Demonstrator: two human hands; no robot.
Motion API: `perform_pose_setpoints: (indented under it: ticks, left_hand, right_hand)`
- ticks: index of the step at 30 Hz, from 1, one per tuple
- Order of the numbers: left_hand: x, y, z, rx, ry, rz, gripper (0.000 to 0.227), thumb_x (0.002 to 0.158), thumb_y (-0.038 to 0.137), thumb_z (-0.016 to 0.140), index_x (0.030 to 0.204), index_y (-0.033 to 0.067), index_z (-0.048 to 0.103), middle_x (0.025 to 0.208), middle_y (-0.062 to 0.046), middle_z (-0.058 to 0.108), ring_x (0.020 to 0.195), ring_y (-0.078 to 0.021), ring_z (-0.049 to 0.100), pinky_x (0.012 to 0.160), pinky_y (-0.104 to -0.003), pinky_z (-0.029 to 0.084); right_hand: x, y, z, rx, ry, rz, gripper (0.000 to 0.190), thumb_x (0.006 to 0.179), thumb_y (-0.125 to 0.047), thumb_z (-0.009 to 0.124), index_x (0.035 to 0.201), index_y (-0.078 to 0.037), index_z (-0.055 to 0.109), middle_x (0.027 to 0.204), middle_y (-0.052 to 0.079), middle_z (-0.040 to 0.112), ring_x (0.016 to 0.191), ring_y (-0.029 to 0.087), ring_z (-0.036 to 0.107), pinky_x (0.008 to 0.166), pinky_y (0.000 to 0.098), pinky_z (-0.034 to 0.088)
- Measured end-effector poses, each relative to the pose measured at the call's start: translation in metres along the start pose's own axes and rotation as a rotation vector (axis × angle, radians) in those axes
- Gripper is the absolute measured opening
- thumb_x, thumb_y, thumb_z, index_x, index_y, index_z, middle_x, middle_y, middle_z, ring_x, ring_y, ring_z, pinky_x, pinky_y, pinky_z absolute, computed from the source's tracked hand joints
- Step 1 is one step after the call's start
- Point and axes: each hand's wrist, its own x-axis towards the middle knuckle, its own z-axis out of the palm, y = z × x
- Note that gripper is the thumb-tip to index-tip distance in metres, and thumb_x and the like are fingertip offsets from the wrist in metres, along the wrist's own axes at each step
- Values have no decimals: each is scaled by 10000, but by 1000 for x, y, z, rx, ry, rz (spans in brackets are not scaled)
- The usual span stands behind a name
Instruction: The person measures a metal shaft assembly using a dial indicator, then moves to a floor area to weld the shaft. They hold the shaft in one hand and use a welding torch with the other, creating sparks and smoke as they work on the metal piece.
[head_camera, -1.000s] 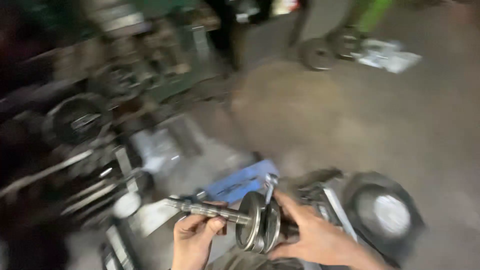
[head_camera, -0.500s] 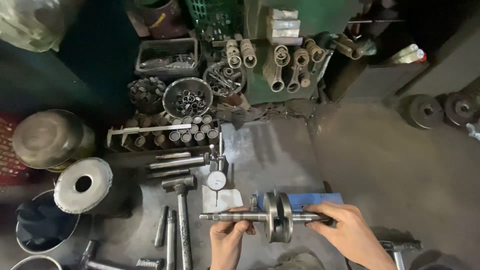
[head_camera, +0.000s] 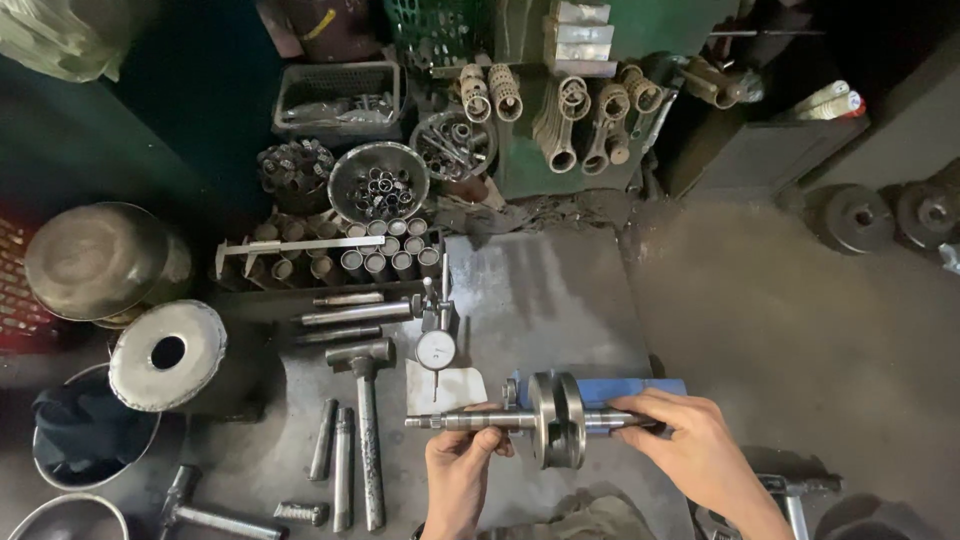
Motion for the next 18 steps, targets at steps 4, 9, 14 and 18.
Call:
perform_pose_setpoints:
  ticks: [4, 9, 14, 18]
  left_hand:
    - [5, 3, 4, 7, -15, -16, 340, 889, 48, 749, 1172, -133, 699, 901, -144, 727, 775, -210, 660, 741, -373, 564]
    - [15, 4, 11, 66, -3, -40, 302, 910, 38, 708, 1172, -111, 697, 913, -116, 732, 786, -179, 654, 745, -358, 565]
    - [18, 6, 10, 122, -15, -57, 280, 940, 29, 690, 1191, -96, 705, 892, -106, 714, 790, -169, 647, 767, -339, 564]
    - [21, -11, -2, 116, 10, -79, 252, 941, 29, 672, 1163, -84, 707, 907, -86, 725, 792, -158, 655, 759, -335, 568]
  right_hand:
    - [5, 1, -1, -3, -12, 45, 304, 711, -116, 810, 1002, -37, 774, 855, 69, 772, 731, 221, 685, 626, 338, 554]
    - [12, 10, 6, 2, 28, 47, 299, 717, -94, 811, 1006, -23, 776, 873, 74, 769, 704, 217, 685, 648, 334, 530]
    - [17, 24, 19, 53, 5, 93, 300, 717, -75, 807, 1011, -21, 778, 875, 62, 783, 739, 195, 703, 672, 327, 534]
    - [19, 36, 31, 57, 25, 37, 296, 726, -61, 797, 1017, -15, 776, 876, 67, 776, 752, 186, 704, 701, 316, 537]
